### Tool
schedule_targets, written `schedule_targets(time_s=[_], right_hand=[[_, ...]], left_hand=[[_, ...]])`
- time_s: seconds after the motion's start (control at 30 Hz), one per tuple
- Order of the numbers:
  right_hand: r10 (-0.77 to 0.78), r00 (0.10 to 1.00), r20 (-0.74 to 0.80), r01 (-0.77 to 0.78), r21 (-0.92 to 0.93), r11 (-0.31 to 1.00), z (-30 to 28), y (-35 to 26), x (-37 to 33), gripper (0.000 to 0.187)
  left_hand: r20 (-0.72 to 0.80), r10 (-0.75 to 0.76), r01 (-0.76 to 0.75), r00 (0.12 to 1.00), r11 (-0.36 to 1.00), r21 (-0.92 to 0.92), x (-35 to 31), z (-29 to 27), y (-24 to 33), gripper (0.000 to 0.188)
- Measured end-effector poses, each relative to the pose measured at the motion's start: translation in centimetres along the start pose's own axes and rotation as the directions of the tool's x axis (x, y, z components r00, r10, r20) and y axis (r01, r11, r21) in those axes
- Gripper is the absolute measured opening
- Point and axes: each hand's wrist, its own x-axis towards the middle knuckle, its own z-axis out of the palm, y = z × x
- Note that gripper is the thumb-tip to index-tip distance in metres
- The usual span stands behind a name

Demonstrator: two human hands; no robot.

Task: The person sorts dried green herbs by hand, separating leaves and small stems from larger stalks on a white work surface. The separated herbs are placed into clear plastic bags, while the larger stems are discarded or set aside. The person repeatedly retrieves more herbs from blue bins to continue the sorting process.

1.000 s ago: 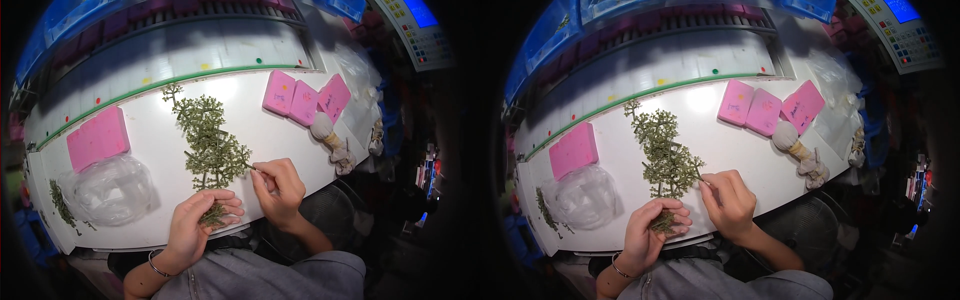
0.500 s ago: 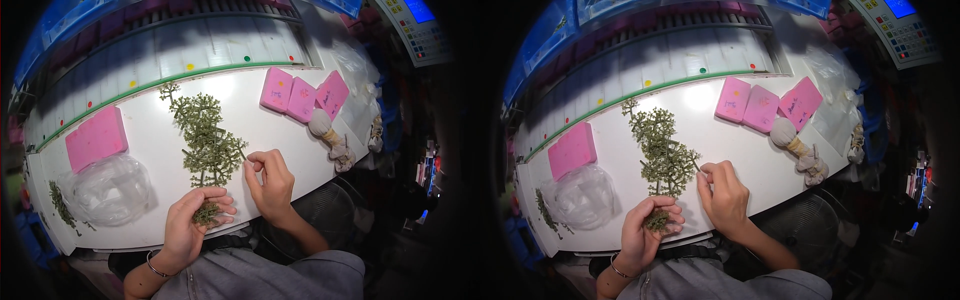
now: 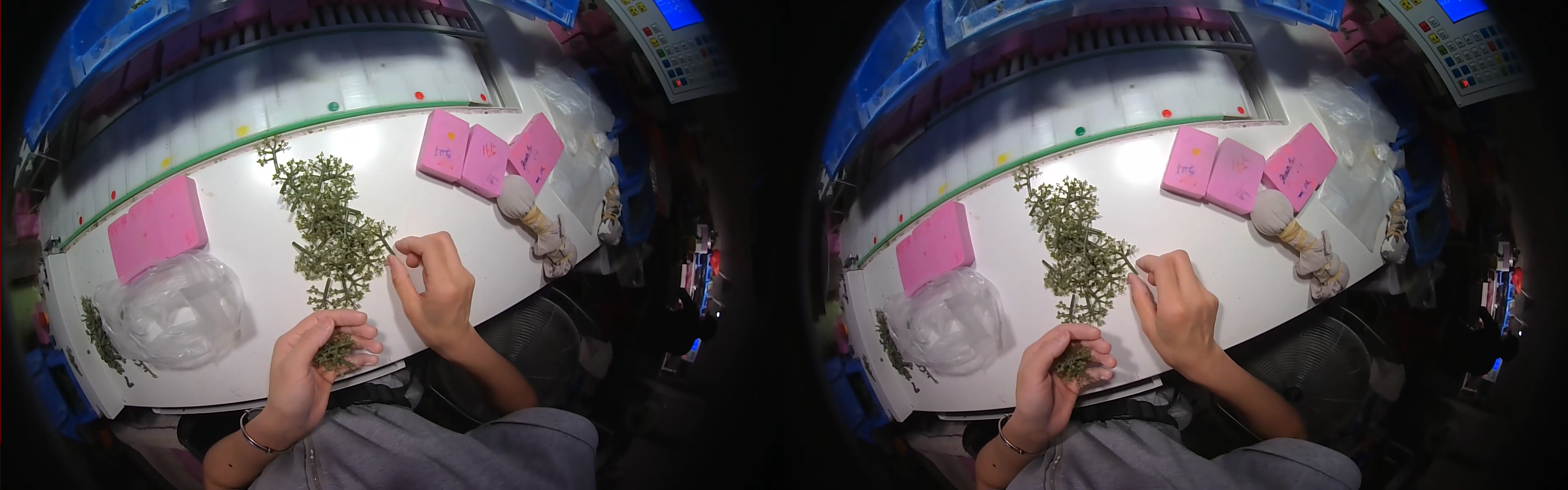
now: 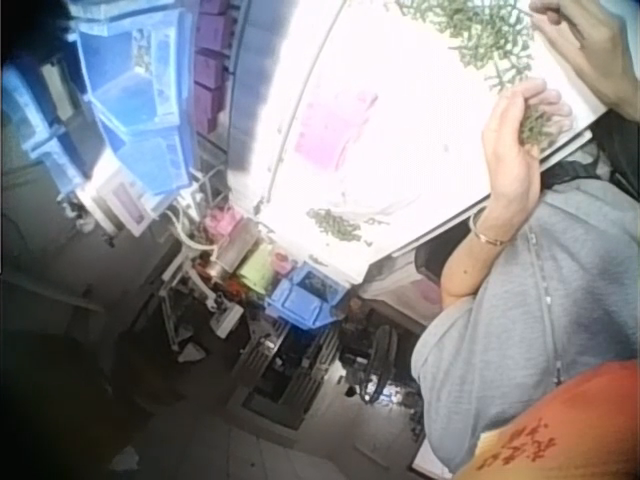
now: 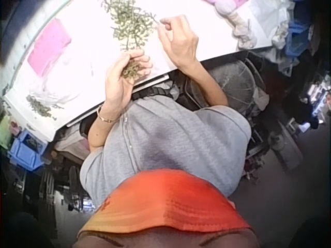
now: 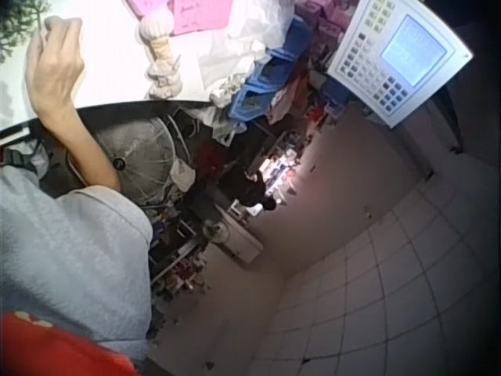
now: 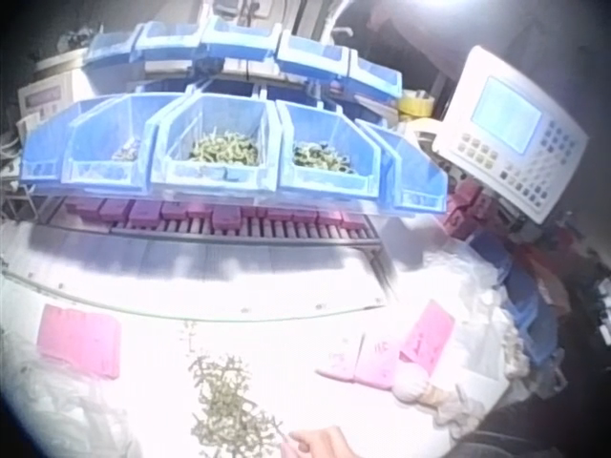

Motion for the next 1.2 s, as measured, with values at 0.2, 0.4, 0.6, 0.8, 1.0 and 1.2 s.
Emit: schedule_targets(time_s=[0.2,0.4,0.6,0.8,1.0,1.2], right_hand=[[0.002,0.999,-0.038,-0.005,-0.076,0.997,0.7,-0.1,0.3,0.013],[0.012,1.000,-0.012,-0.014,-0.133,0.991,0.1,-0.1,0.6,0.015],[0.034,0.999,0.025,-0.028,-0.214,0.976,0.0,0.2,0.8,0.011],[0.143,0.989,-0.041,-0.148,-0.177,0.973,-1.4,1.4,-0.3,0.011],[0.048,0.996,0.076,-0.056,0.114,0.992,-3.8,-2.2,-0.8,0.011],[-0.031,0.978,0.207,-0.023,0.253,0.967,-4.4,-2.8,-0.2,0.016]], left_hand=[[-0.025,0.014,-0.014,1.000,1.000,0.010,-0.2,0.2,0.0,0.032],[-0.068,0.036,-0.035,0.997,0.999,0.020,-0.4,0.3,0.0,0.029],[-0.076,0.035,-0.034,0.996,0.999,0.019,-0.6,0.4,0.0,0.029],[-0.079,0.053,-0.051,0.995,0.998,0.026,-0.7,0.4,-0.1,0.028],[0.028,-0.007,0.007,1.000,1.000,-0.023,-0.5,0.3,-0.3,0.036],[0.043,-0.014,0.018,0.999,0.995,-0.095,-0.1,0.1,-0.7,0.040]])
